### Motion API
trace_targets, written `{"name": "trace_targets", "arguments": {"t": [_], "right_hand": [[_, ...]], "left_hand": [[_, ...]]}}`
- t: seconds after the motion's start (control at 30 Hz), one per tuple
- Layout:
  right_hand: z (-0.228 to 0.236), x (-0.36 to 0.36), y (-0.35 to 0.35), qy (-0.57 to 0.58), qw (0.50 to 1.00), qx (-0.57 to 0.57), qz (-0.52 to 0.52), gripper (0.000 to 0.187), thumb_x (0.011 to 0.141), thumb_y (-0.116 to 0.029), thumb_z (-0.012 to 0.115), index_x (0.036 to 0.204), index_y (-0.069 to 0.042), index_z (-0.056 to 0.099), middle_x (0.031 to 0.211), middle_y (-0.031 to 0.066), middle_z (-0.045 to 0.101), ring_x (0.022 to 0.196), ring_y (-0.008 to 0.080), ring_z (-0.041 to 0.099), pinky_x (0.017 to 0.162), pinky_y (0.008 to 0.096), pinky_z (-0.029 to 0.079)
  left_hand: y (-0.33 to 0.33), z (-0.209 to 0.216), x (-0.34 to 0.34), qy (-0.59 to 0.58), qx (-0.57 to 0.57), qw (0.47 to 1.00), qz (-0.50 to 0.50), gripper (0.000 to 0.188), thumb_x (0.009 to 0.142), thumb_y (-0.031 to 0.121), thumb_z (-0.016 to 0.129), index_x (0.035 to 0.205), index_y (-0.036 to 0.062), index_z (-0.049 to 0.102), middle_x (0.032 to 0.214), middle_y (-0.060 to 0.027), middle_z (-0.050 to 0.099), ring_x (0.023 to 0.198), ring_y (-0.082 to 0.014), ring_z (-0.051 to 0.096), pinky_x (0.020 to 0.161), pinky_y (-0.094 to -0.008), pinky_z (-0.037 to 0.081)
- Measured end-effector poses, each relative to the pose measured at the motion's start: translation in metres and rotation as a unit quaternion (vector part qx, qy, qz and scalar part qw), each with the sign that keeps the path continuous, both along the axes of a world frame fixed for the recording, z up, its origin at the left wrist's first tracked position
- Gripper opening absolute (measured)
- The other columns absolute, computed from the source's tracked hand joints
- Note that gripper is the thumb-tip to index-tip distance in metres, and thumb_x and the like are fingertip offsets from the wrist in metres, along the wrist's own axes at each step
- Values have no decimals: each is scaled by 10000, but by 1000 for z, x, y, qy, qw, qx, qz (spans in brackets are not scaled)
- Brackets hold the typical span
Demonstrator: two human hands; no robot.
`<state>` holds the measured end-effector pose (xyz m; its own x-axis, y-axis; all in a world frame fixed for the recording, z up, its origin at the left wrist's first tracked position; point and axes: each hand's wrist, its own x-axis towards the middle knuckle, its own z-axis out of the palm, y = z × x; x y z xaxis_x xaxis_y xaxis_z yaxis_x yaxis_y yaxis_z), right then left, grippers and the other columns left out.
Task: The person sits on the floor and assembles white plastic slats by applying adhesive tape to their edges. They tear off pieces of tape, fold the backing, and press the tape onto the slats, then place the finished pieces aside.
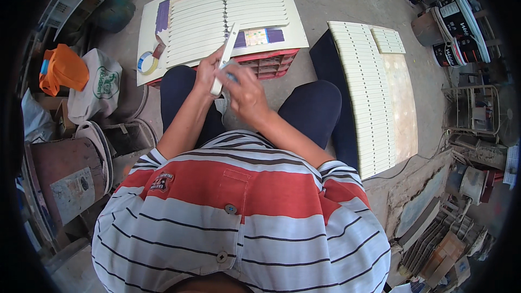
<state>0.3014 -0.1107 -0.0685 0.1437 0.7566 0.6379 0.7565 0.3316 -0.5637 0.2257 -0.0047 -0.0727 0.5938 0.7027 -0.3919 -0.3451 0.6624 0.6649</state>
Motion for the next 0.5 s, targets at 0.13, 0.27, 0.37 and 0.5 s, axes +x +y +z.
{"name": "trace_targets", "arguments": {"t": [0.13, 0.27, 0.37, 0.5], "right_hand": [[-2, 8, 1, -7, 1000, 5, -4, 541, 634, 127, 529, 1120, -89, 630, 999, 147, 575, 861, 319, 562, 755, 376, 460], [2, 11, 3, -4, 1000, 16, 2, 521, 629, 135, 528, 1094, -73, 640, 972, 137, 587, 830, 303, 569, 734, 365, 462], [8, 3, -7, -3, 1000, 13, 21, 510, 623, 131, 527, 1081, -60, 640, 974, 140, 587, 830, 308, 568, 743, 367, 463], [-9, 30, 14, -47, 997, 16, -58, 506, 611, 114, 538, 1083, -41, 632, 993, 155, 577, 866, 322, 566, 767, 382, 465]], "left_hand": [[1, -2, 0, 35, 50, 997, -39, 445, 921, 171, 309, 1318, -3, 411, 1131, -148, 572, 948, -222, 591, 848, -321, 479], [-4, 7, 7, 39, 45, 998, -24, 448, 920, 178, 304, 1314, -9, 409, 1141, -157, 554, 949, -230, 594, 836, -334, 489], [0, 12, 2, -7, -9, 1000, -21, 360, 921, 205, 394, 1221, 45, 514, 770, -53, 590, 580, -131, 546, 514, -254, 470], [-12, 9, -1, 71, 36, 994, -74, 372, 926, 264, 423, 1225, 60, 509, 605, -39, 534, 447, -83, 481, 397, -200, 386]]}}
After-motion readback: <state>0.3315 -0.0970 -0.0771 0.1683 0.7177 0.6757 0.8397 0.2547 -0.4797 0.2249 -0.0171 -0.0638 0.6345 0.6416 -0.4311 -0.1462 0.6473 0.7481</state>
